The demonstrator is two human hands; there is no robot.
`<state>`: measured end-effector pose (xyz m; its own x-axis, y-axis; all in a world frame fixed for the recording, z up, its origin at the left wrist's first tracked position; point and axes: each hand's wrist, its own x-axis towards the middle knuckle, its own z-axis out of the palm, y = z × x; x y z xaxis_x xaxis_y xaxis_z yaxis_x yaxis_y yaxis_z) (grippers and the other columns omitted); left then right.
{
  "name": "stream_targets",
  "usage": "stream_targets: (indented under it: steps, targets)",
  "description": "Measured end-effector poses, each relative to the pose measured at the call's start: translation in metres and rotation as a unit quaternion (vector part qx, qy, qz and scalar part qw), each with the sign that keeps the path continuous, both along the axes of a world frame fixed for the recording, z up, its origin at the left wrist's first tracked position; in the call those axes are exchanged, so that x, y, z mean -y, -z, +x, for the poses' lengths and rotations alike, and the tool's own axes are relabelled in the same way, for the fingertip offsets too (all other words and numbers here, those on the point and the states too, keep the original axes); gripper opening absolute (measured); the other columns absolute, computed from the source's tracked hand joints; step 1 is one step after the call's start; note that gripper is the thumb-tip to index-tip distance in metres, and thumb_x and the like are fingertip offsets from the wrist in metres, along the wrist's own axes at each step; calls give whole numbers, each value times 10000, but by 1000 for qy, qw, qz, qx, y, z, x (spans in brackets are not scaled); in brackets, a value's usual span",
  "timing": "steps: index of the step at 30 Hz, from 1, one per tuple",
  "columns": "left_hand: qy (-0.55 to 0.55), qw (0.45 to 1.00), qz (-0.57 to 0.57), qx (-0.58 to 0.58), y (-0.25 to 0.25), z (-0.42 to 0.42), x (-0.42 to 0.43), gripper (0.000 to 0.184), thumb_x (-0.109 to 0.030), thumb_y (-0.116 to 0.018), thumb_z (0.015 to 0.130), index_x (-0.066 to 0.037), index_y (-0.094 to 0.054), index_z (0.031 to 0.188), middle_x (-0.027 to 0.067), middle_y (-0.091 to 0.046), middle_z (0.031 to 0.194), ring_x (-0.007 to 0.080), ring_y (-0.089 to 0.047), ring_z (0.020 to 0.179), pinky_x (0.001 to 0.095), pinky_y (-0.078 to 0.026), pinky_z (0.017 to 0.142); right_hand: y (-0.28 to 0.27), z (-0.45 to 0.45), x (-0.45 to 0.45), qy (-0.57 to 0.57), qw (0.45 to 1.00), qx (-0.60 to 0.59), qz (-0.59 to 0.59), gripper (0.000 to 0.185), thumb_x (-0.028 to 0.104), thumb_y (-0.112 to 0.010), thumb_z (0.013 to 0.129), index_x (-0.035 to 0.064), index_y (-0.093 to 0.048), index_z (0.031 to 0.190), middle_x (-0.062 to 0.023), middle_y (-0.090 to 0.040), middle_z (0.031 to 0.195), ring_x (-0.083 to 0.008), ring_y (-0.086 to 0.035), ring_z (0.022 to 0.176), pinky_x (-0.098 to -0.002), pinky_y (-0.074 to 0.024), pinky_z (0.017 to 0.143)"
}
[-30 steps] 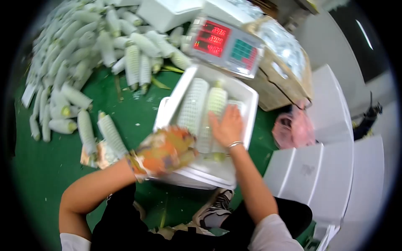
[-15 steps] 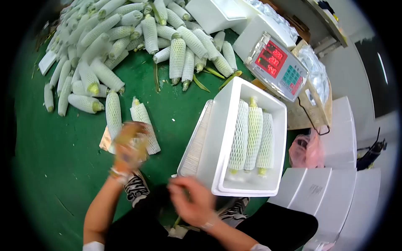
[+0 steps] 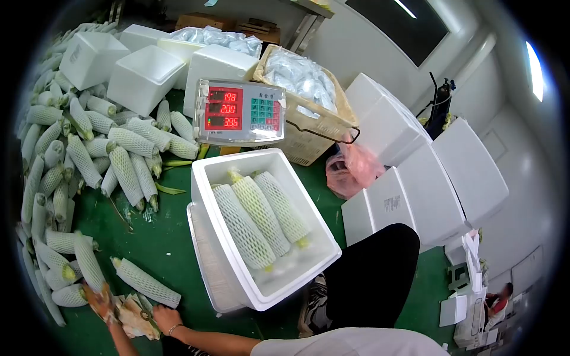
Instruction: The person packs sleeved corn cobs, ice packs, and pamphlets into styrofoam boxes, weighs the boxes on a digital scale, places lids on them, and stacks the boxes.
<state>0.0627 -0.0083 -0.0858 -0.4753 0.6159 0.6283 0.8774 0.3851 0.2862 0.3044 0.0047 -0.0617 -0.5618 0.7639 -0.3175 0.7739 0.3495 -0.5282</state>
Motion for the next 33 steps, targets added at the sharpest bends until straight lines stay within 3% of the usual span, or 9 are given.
stream_targets:
  steps: [5, 8, 13, 17, 19, 22, 26, 31, 33]
  targets:
    - [-69, 990, -21, 118, -28, -56, -97, 705, -274, -646, 784, 38, -335, 1334, 269, -472, 1236, 426, -473, 1077, 449, -375, 953, -21, 0, 0, 75, 992, -44, 87, 304, 190, -620, 771, 28, -455, 968, -171, -542, 920, -340, -600, 778, -426, -502, 636]
    - [-99, 992, -52, -49, 86, -142, -102, 572, -352, -514, 872, -63, -368, 1343, 202, -503, 1226, 309, -488, 1102, 430, -416, 892, -53, 9, -5, -19, 997, -56, -58, 324, 153, -618, 748, 24, -447, 991, -169, -521, 927, -355, -573, 846, -445, -486, 678]
    - [-92, 989, -98, -61, -24, 24, -51, 557, -293, -574, 818, -16, -418, 1276, 213, -480, 1208, 375, -471, 1082, 442, -374, 926, -102, -19, -131, 109, 942, -275, 157, 393, 97, -591, 733, -18, -426, 1070, -220, -450, 1015, -382, -447, 974, -443, -390, 832]
    - [-15, 951, -177, 252, -88, 145, -43, 700, -251, -646, 736, -17, -353, 1328, 251, -405, 1240, 421, -377, 1159, 461, -316, 979, -64, -98, -242, 326, 922, -92, 187, 492, 218, -664, 723, -14, -418, 1080, -201, -469, 1074, -350, -463, 1049, -413, -393, 900]
    - [58, 959, 14, 277, -35, 184, -36, 908, -284, -684, 721, 65, -171, 1384, 287, -370, 1278, 431, -404, 1144, 465, -337, 973, -48, -126, -282, 272, 929, -22, 251, 533, 247, -686, 726, -27, -411, 1091, -189, -478, 1077, -330, -493, 1032, -400, -403, 902]
    - [-72, 884, -140, 440, -84, 205, -48, 1029, -337, -737, 635, 99, -163, 1368, 264, -460, 1181, 389, -488, 1068, 405, -413, 904, -38, -149, -314, 361, 916, -32, 173, 668, 341, -713, 691, -34, -384, 1136, -214, -538, 1072, -345, -567, 961, -411, -473, 841]
    - [-86, 898, -180, 392, 42, 184, -55, 976, -400, -724, 641, 62, -240, 1352, 258, -463, 1193, 359, -502, 1068, 418, -419, 905, -67, -147, -300, 354, 928, -120, -6, 704, 386, -699, 642, -67, -437, 1113, -257, -595, 1018, -374, -595, 926, -439, -480, 796]
    - [-100, 921, 68, 369, -2, 79, -92, 688, -324, -638, 812, -129, -299, 1378, 248, -484, 1227, 291, -528, 1074, 468, -432, 932, -109, -62, -209, 351, 830, -417, -119, 556, 287, -699, 677, -103, -511, 1026, -240, -603, 973, -312, -594, 876, -387, -456, 781]
    - [-55, 860, 126, 491, -74, 16, -134, 503, -169, -480, 892, 31, -326, 1328, 241, -516, 1210, 287, -543, 1063, 396, -393, 972, -142, -10, -144, 340, 808, -447, -176, 549, 224, -719, 730, -63, -473, 1129, -157, -597, 1033, -222, -577, 906, -316, -463, 788]
